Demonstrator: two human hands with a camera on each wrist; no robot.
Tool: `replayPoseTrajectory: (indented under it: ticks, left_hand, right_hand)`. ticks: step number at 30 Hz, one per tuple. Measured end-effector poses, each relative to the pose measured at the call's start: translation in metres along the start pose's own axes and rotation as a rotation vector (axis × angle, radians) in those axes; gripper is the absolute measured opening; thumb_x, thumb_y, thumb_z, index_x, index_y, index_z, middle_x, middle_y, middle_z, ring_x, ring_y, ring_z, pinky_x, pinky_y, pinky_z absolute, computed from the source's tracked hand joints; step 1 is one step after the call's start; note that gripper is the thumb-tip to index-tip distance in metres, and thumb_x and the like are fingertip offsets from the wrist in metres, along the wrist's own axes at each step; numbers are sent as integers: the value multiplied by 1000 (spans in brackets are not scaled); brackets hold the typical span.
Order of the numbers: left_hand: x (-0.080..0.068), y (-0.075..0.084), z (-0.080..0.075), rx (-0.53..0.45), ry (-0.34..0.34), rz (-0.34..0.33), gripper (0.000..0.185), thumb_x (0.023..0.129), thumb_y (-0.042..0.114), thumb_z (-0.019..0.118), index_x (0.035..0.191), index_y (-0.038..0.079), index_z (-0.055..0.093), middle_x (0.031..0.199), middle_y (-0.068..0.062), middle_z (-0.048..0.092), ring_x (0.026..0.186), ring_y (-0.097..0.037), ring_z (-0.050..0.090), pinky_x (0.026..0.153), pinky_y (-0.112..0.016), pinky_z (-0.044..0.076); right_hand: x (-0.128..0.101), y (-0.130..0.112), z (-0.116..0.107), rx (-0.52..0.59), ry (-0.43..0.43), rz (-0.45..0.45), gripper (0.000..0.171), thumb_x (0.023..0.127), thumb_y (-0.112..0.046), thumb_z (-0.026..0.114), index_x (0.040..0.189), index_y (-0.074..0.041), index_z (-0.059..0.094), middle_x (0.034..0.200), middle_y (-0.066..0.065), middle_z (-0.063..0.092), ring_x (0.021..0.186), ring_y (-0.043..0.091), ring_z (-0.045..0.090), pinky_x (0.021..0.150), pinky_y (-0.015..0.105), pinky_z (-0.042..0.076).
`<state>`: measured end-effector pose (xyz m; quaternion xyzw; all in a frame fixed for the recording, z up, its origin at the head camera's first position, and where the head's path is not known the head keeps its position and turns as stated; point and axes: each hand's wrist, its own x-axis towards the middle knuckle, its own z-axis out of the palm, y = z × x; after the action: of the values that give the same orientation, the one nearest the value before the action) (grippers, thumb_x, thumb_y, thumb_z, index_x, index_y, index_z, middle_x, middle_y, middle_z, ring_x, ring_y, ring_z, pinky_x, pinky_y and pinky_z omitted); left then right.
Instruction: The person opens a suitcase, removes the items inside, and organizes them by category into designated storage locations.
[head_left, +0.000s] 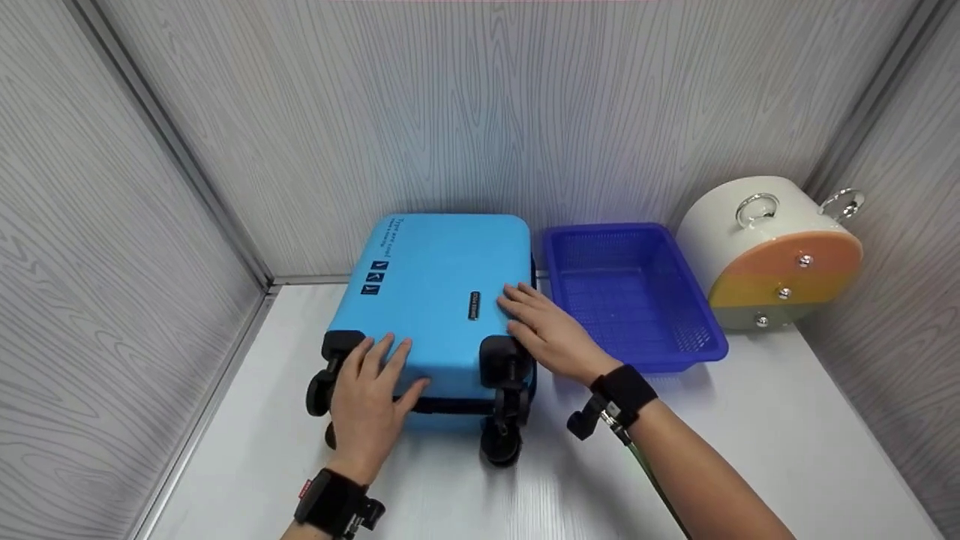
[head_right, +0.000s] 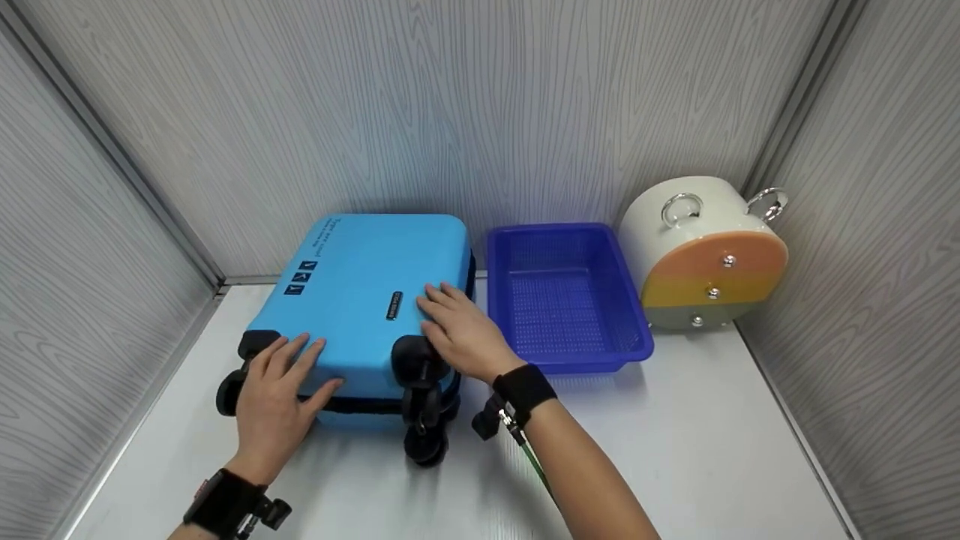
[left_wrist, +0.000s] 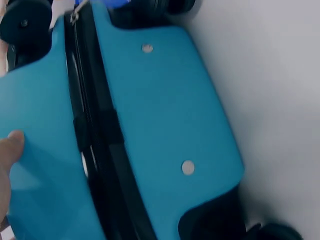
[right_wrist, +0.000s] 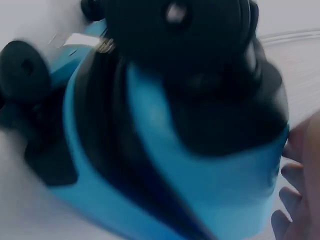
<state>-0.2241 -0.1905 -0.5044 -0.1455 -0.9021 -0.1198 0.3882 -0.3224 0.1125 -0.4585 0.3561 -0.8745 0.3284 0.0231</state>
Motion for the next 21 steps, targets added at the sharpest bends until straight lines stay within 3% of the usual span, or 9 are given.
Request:
replayPoseTrajectory:
  ticks: [4, 8, 11, 13, 15, 18, 21]
  left_hand:
    - [-5, 17, 6, -25, -22, -49, 67, 90, 38, 80, 147, 13, 57, 148, -16, 51, 140, -39, 41, 116, -52, 32]
    - [-24, 35, 14, -108, -7, -47, 55, 96, 27, 71, 146, 10, 55, 148, -16, 48, 139, -36, 39, 120, -47, 23]
    - [-43, 49, 21, -173, -19, -22, 42, 94, 19, 70, 134, 11, 60, 135, -11, 54, 126, -31, 48, 113, -42, 32]
    - [-52, 60, 26, -268, -114, -69, 29, 94, 16, 70, 124, 15, 66, 125, -4, 59, 116, -24, 54, 103, -39, 42]
    - [-56, 70, 30, -441, -293, -189, 23, 96, 15, 70, 119, 18, 69, 117, 2, 62, 107, -18, 58, 92, -39, 49]
    - [-53, 85, 39, -771, -568, -492, 24, 102, 20, 63, 125, 16, 69, 116, 5, 66, 104, -14, 61, 87, -38, 53]
    - [-47, 100, 49, -1067, -698, -769, 36, 102, 24, 63, 134, 7, 64, 119, -4, 69, 103, -18, 64, 87, -40, 55]
  right_hand:
    - [5, -4, -2, -38, -64, -61, 60, 109, -48, 45, 160, -17, 38, 167, 2, 27, 156, 22, 12, 124, 48, 16]
    - [4, -2, -3, -49, -100, -72, 65, 106, -51, 49, 161, -20, 35, 168, 0, 24, 156, 21, 10, 123, 50, 16]
    - [3, -1, -3, -27, -118, -68, 65, 106, -52, 49, 162, -22, 33, 169, -2, 21, 157, 20, 7, 124, 50, 15]
    - [3, -1, -4, -15, -123, -70, 66, 106, -53, 49, 162, -23, 32, 169, -2, 21, 157, 20, 6, 124, 50, 14]
    - [3, -2, -5, -6, -126, -73, 66, 106, -53, 50, 162, -23, 33, 169, -2, 20, 157, 20, 6, 124, 49, 14]
    - [3, -1, -7, 1, -123, -83, 66, 105, -52, 51, 162, -21, 33, 169, 0, 21, 157, 21, 6, 124, 51, 13]
    - [2, 0, -6, 6, -125, -86, 67, 105, -51, 52, 162, -21, 33, 169, 0, 20, 157, 21, 5, 124, 52, 12]
